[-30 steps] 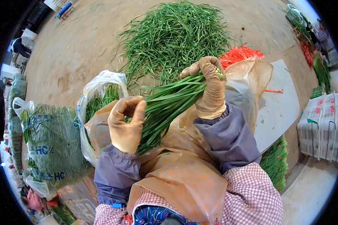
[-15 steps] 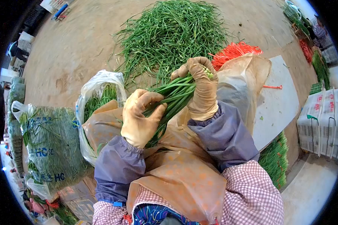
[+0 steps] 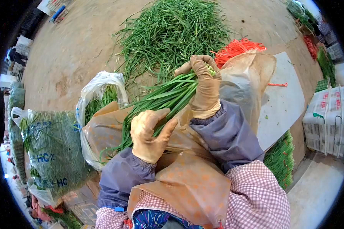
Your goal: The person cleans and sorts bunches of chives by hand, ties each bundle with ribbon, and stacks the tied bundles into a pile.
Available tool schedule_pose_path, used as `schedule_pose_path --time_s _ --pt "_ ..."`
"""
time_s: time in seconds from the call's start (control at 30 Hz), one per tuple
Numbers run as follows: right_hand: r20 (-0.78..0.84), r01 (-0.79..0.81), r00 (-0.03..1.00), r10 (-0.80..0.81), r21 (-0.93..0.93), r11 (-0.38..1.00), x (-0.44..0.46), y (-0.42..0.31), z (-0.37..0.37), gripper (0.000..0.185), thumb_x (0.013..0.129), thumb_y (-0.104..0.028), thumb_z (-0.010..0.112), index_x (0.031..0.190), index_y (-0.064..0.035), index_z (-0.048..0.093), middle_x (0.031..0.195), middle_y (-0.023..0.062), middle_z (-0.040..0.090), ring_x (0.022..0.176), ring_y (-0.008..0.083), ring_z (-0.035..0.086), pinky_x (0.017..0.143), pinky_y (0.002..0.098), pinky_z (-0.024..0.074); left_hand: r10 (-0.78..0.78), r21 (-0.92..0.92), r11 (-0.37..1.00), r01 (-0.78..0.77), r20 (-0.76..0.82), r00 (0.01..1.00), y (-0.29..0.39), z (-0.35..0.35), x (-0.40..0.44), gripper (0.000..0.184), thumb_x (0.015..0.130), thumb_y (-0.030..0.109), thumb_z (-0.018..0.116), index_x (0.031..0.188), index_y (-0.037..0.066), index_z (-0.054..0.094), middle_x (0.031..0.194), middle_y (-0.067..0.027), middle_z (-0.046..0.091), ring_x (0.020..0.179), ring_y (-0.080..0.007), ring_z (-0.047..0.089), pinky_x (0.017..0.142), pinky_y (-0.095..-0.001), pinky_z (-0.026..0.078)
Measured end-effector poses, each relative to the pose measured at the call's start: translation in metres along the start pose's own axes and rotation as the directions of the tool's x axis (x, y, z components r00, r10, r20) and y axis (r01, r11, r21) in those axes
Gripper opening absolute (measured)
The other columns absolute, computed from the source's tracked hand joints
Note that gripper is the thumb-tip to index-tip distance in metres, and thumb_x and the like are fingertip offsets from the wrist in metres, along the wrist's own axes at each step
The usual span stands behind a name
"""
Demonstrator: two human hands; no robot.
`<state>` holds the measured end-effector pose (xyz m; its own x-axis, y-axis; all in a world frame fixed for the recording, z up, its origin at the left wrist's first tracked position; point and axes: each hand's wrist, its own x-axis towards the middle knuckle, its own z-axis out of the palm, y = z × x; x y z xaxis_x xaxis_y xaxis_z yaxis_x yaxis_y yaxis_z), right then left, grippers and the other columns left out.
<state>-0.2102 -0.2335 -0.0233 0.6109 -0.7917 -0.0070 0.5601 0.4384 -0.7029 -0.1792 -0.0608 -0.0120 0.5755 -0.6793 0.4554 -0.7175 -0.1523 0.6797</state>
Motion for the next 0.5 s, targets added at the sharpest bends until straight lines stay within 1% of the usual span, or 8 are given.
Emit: schedule_pose_path --time_s 0.07,0.1,0.17,0.2,0.3,0.33,0.43,0.5 --pt "-0.015 0.003 1.0 -0.003 -0.017 1.0 0.0 0.001 0.0 0.011 0.093 -0.018 0.064 0.093 -0.0086 0.058 0.072 0.0081 0.065 0.065 0.0191 0.065 0.063 0.0331 0.0558 -0.023 -0.137 0.99 0.017 -0.045 0.999 -0.004 0.003 -0.002 0.022 0.084 0.011 0.072 0.104 0.004 0.067 0.081 -0.0084 0.065 0.073 -0.0201 0.064 0.065 -0.0318 0.049" --pt "-0.003 -0.003 1.0 0.003 -0.02 1.0 -0.001 0.0 -0.001 0.011 0.093 -0.019 0.064 0.092 -0.0099 0.058 0.073 0.0065 0.063 0.068 0.0199 0.064 0.066 0.0346 0.0555 -0.205 -0.261 0.948 0.184 -0.053 0.977 -0.002 0.003 -0.002 0.023 0.087 0.012 0.07 0.108 0.003 0.065 0.082 -0.0082 0.065 0.072 -0.0168 0.063 0.064 -0.0296 0.049" --pt "0.025 -0.014 1.0 0.015 -0.024 1.0 -0.004 0.0 -0.001 0.01 0.092 -0.021 0.065 0.09 -0.0126 0.06 0.075 0.0031 0.06 0.073 0.0214 0.062 0.071 0.0376 0.055 -0.537 -0.489 0.737 0.467 -0.002 0.844 0.004 0.006 -0.001 0.027 0.092 0.014 0.065 0.116 0.002 0.063 0.084 -0.0076 0.064 0.07 -0.0103 0.062 0.061 -0.0252 0.05" --pt "0.031 -0.014 0.999 0.015 -0.023 1.0 -0.005 -0.001 0.0 0.01 0.092 -0.021 0.065 0.09 -0.0128 0.06 0.075 0.0031 0.06 0.074 0.0214 0.062 0.071 0.0378 0.0549 -0.592 -0.58 0.657 0.481 -0.003 0.806 0.003 0.011 0.0 0.027 0.095 0.013 0.062 0.119 0.001 0.061 0.078 -0.0024 0.061 0.066 -0.0042 0.058 0.058 -0.0206 0.047" --pt "0.041 -0.009 0.999 0.009 -0.002 1.0 -0.006 -0.002 0.001 0.011 0.092 -0.02 0.066 0.091 -0.0116 0.059 0.074 0.0043 0.062 0.072 0.0208 0.063 0.069 0.0366 0.0552 -0.576 -0.335 0.756 0.563 0.068 0.814 0.001 0.005 0.003 0.028 0.093 0.009 0.062 0.119 0.001 0.061 0.067 0.0011 0.058 0.059 -0.004 0.054 0.055 -0.0207 0.044" --pt "0.039 -0.008 0.999 0.007 0.016 1.0 -0.005 -0.001 0.0 0.011 0.092 -0.019 0.066 0.092 -0.0102 0.058 0.073 0.0056 0.063 0.069 0.0204 0.064 0.066 0.0349 0.0557 -0.512 -0.204 0.838 0.507 0.032 0.859 -0.001 0.006 0.006 0.027 0.09 0.008 0.064 0.117 0.003 0.063 0.058 0.0022 0.053 0.055 -0.0039 0.049 0.052 -0.0218 0.041" --pt "0.041 -0.009 0.999 0.007 0.056 0.998 -0.005 0.001 0.0 0.013 0.092 -0.018 0.067 0.094 -0.0092 0.058 0.073 0.0066 0.064 0.067 0.0204 0.065 0.063 0.0339 0.0565 -0.434 -0.039 0.9 0.435 0.033 0.9 -0.004 0.001 0.011 0.026 0.087 0.008 0.068 0.113 0.005 0.065 0.057 -0.0005 0.052 0.052 -0.0053 0.047 0.051 -0.0242 0.039" --pt "0.042 -0.013 0.999 0.01 0.068 0.998 -0.006 0.001 0.001 0.013 0.091 -0.018 0.067 0.094 -0.0095 0.058 0.073 0.0064 0.064 0.068 0.0207 0.066 0.063 0.0345 0.0568 -0.437 -0.02 0.899 0.438 0.049 0.898 -0.003 -0.002 0.017 0.023 0.085 0.008 0.068 0.108 0.005 0.066 0.056 -0.0017 0.052 0.051 -0.0066 0.047 0.05 -0.025 0.039"
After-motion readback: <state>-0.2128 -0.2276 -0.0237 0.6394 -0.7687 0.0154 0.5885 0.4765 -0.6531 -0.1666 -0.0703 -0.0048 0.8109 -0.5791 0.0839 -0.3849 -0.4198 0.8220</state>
